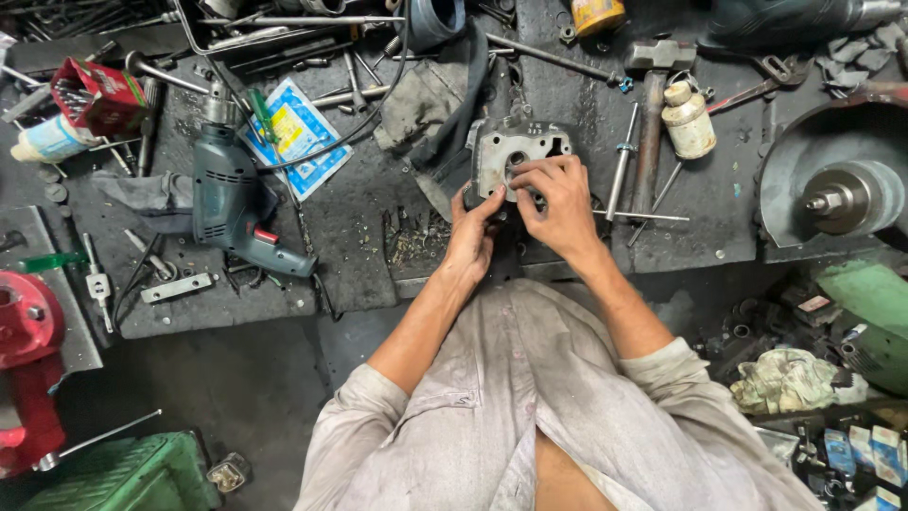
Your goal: The person assembles a small engine cylinder head by inserting a piston, applying lubricant, and using a T-handle wrench to tighten bolts. They also wipe the part with a rag and inspect the assembly.
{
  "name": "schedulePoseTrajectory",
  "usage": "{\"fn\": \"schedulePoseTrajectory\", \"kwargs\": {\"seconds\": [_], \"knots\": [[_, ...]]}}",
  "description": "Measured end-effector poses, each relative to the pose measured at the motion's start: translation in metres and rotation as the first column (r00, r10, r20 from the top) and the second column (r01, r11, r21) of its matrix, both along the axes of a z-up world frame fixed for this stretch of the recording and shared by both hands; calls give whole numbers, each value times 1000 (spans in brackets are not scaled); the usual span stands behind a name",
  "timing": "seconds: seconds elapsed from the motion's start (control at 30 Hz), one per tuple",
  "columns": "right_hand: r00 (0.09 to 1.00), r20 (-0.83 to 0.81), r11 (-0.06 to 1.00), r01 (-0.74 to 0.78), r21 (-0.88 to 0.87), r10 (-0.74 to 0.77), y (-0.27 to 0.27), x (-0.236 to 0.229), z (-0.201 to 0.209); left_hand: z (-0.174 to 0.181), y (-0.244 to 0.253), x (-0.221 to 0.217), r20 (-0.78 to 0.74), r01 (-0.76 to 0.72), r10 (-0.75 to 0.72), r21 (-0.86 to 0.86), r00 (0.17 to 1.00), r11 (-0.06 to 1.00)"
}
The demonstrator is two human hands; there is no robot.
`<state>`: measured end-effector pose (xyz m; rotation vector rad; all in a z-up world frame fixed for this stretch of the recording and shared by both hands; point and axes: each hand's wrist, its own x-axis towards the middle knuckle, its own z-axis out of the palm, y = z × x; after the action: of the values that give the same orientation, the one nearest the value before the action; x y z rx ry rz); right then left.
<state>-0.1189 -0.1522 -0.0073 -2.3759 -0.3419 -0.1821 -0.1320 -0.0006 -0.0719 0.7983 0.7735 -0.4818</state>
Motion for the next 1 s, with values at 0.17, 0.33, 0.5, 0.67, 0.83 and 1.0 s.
{"fn": "schedulePoseTrajectory", "kwargs": {"seconds": [0.17,0.33,0.5,0.67,0.83,1.0], "knots": [[995,-24,992,-101,-73,99,-3,10,5,-9,2,-4,27,27,-28,29,999,999],[980,42,957,-178,-228,193,-9,19,2,-25,-3,-5,31,-21,20,43,999,999],[965,51,926,-231,-299,257,-8,26,-8,-33,-4,-2,8,-86,86,-29,996,996],[942,-276,981,-196,4,190,-46,71,10,-28,-3,-2,17,-56,57,-22,998,998],[925,150,494,46,868,-350,-153,98,75,-7,5,2,104,98,-115,156,988,983],[984,-177,283,180,942,-36,-146,57,43,7,9,11,222,135,-161,129,962,982]]}}
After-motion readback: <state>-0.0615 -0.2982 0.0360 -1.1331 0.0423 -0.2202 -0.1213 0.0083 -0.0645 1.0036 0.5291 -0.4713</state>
